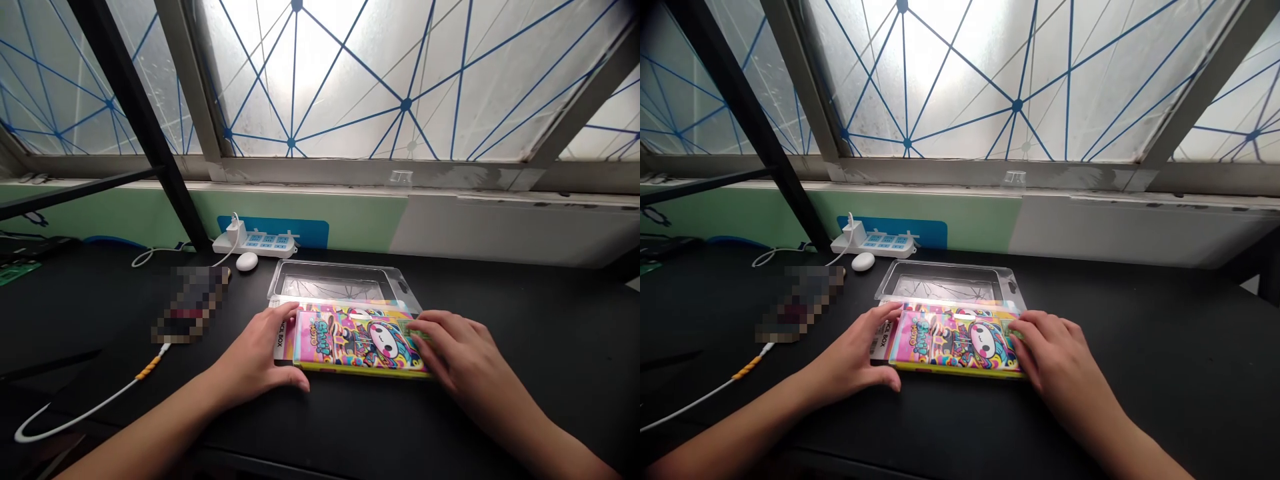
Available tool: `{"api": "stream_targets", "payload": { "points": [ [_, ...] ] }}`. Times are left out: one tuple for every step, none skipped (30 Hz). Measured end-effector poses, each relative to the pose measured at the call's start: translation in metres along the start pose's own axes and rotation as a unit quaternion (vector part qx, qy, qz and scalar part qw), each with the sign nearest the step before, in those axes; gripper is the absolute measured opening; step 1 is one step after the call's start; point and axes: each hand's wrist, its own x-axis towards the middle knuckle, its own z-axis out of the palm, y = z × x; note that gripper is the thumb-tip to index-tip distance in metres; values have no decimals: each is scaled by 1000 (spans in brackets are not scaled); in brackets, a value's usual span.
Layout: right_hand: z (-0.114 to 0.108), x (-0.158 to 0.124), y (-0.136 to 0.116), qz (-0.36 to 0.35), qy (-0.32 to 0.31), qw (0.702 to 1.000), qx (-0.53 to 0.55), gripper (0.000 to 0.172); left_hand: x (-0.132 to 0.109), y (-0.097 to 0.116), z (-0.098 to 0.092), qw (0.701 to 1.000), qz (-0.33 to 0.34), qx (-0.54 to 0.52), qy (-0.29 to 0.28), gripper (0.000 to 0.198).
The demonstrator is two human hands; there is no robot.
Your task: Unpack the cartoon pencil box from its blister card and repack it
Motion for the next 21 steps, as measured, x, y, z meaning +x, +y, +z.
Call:
{"api": "stream_targets", "payload": {
  "points": [
    [0,6,-5,-25,-7,1000,-4,21,0,1,-1,1000,4,4,-2,108],
    [1,13,-10,-44,-15,999,-6,21,0,1,-1,1000,5,7,-3,110],
    [3,21,-16,-57,-24,998,-4,21,0,2,-1,1000,5,9,-2,112],
    [5,28,-22,-65,-34,997,2,22,0,2,-2,1000,4,9,-1,113],
    [8,36,-27,-71,-46,996,11,23,0,2,-2,1000,3,8,1,114],
    [11,44,-33,-75,-57,995,22,24,0,2,-2,1000,2,7,2,115],
    [14,52,-38,-77,-68,994,30,25,0,2,-2,1000,3,6,3,116],
    [17,59,-43,-78,-77,993,37,26,0,2,-2,1000,3,4,5,116],
    [19,65,-48,-78,-84,993,42,26,1,2,-2,1000,3,3,6,117],
    [22,70,-52,-76,-86,992,46,26,1,1,-2,1000,3,2,7,118],
    [25,74,-55,-71,-85,993,52,25,1,1,-2,1000,3,1,7,119],
    [27,76,-57,-63,-82,993,58,24,2,1,-3,1000,3,2,6,120],
    [29,78,-59,-54,-78,993,64,23,2,1,-3,1000,3,2,4,120],
    [31,79,-60,-45,-75,994,67,22,3,2,-4,1000,2,3,1,121],
    [32,79,-61,-38,-74,994,68,21,3,2,-5,1000,2,4,-2,121],
    [32,78,-61,-32,-74,995,66,21,3,2,-5,1000,3,5,-5,120],
    [32,78,-62,-28,-73,995,63,21,3,2,-6,1000,3,7,-7,120],
    [31,77,-63,-24,-69,996,59,22,3,2,-6,1000,4,9,-9,120],
    [30,77,-63,-24,-61,996,54,22,3,3,-6,1000,6,11,-8,120],
    [29,78,-64,-25,-48,997,50,22,3,4,-6,1000,7,11,-7,120],
    [28,78,-65,-29,-34,998,46,23,4,5,-7,1000,8,10,-3,121]
  ]
}}
